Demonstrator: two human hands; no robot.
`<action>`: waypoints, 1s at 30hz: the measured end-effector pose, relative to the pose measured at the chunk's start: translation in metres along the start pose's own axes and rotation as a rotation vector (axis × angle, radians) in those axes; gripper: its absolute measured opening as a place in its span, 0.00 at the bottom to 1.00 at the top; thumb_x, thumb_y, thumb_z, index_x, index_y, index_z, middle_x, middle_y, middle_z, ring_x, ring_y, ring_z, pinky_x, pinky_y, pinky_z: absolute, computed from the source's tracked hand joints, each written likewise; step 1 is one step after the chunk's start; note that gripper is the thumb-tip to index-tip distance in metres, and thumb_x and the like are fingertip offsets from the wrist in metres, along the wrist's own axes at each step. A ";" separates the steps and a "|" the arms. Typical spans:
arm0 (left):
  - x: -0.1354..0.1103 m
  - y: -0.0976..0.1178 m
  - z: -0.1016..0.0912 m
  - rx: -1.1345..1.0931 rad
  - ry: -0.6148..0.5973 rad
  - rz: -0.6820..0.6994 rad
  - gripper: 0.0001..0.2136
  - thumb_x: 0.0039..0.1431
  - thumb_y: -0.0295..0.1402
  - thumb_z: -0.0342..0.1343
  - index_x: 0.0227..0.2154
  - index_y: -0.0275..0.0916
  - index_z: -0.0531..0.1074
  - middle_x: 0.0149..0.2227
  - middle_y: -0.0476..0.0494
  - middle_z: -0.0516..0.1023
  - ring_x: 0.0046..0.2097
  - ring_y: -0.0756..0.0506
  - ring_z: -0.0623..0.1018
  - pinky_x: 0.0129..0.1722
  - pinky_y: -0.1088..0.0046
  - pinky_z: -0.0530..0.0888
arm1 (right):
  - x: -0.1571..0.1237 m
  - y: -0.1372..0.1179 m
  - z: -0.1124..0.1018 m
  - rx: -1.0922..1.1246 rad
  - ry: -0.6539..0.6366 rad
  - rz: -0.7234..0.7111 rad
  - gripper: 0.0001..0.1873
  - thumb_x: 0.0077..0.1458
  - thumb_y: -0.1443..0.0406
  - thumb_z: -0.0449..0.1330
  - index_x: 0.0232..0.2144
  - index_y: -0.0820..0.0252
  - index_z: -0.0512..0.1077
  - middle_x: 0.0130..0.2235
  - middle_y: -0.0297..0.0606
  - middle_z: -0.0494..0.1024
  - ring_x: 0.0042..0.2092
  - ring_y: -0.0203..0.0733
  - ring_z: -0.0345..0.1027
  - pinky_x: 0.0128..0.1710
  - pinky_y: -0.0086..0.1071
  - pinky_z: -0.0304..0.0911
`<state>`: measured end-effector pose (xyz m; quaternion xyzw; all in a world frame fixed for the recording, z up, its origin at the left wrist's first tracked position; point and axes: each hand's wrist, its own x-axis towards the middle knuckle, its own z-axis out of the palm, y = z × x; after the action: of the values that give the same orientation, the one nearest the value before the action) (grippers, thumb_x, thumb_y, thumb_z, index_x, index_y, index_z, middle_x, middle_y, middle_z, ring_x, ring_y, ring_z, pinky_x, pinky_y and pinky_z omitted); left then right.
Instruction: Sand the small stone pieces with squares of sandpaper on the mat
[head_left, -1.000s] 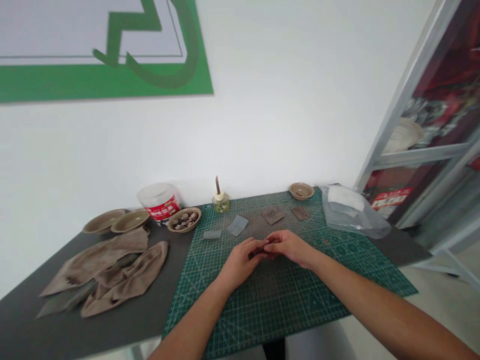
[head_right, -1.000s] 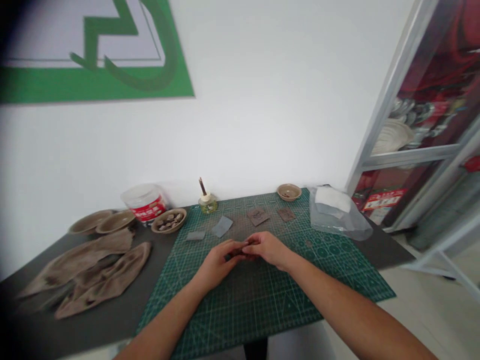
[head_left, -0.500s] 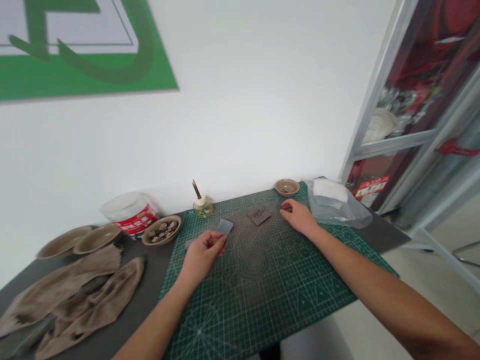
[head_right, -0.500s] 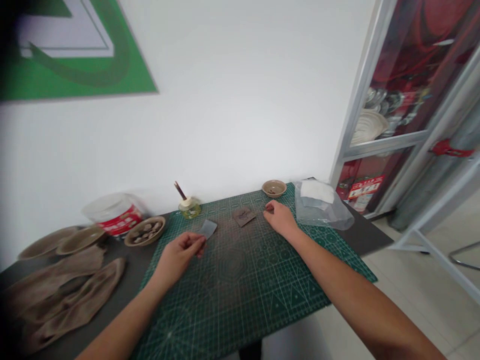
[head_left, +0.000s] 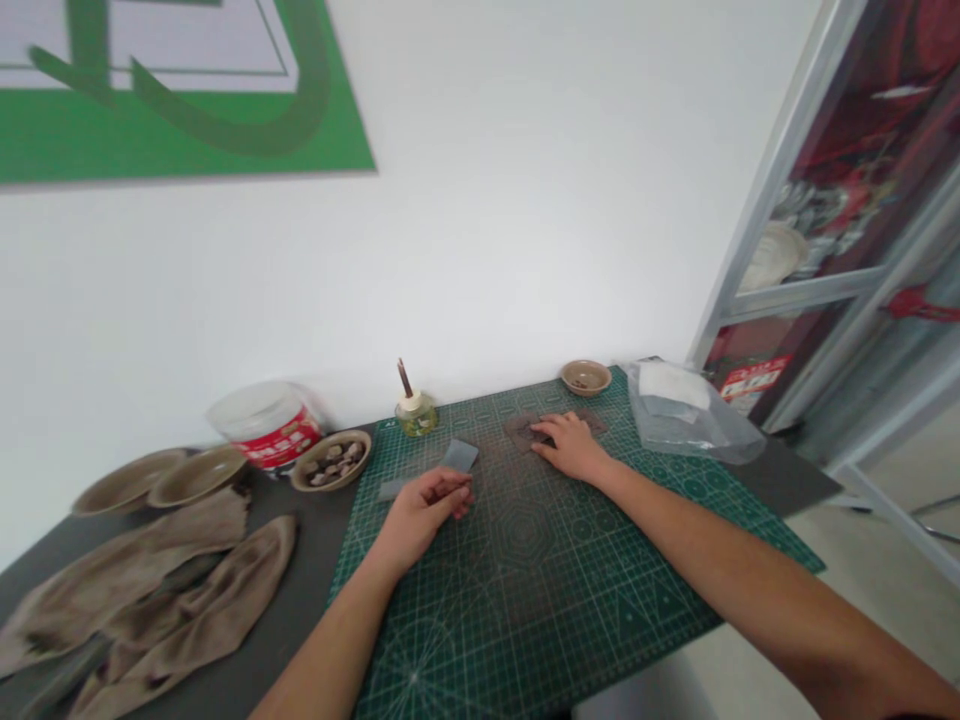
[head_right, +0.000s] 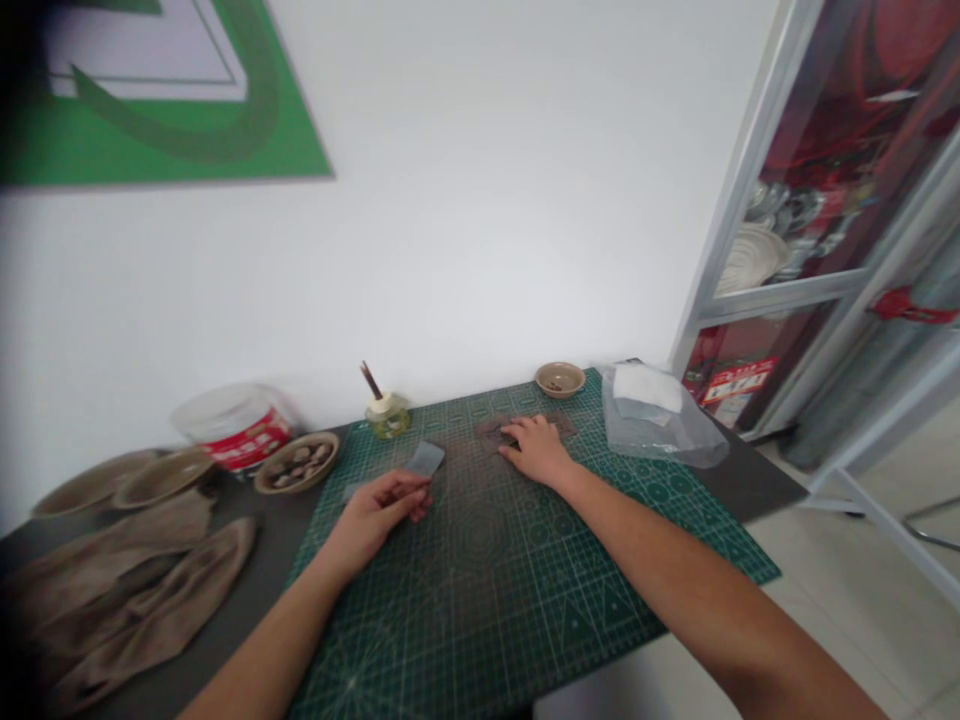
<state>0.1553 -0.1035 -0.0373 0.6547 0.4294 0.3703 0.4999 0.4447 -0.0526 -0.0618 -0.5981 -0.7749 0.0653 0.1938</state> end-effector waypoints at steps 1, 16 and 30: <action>0.000 0.000 0.000 0.001 -0.010 -0.005 0.12 0.55 0.37 0.62 0.40 0.37 0.75 0.28 0.48 0.79 0.29 0.48 0.76 0.32 0.73 0.72 | 0.000 -0.002 0.000 -0.014 0.003 -0.015 0.28 0.60 0.47 0.55 0.58 0.50 0.68 0.60 0.41 0.69 0.58 0.55 0.56 0.55 0.47 0.52; 0.002 -0.006 0.001 0.070 -0.071 -0.005 0.11 0.58 0.37 0.60 0.41 0.37 0.74 0.30 0.47 0.78 0.30 0.49 0.75 0.32 0.74 0.72 | 0.002 -0.027 -0.004 -0.195 0.048 -0.098 0.17 0.66 0.58 0.49 0.42 0.59 0.75 0.44 0.47 0.78 0.49 0.51 0.64 0.50 0.44 0.53; 0.003 -0.012 -0.001 0.083 -0.080 -0.008 0.12 0.58 0.39 0.60 0.41 0.38 0.74 0.30 0.47 0.78 0.31 0.48 0.76 0.32 0.74 0.72 | -0.002 0.023 -0.019 -0.221 0.110 0.297 0.22 0.63 0.57 0.52 0.53 0.64 0.71 0.54 0.57 0.72 0.55 0.58 0.61 0.52 0.46 0.56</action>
<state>0.1532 -0.0988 -0.0490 0.6875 0.4266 0.3236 0.4907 0.4736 -0.0506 -0.0527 -0.7263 -0.6687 -0.0248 0.1572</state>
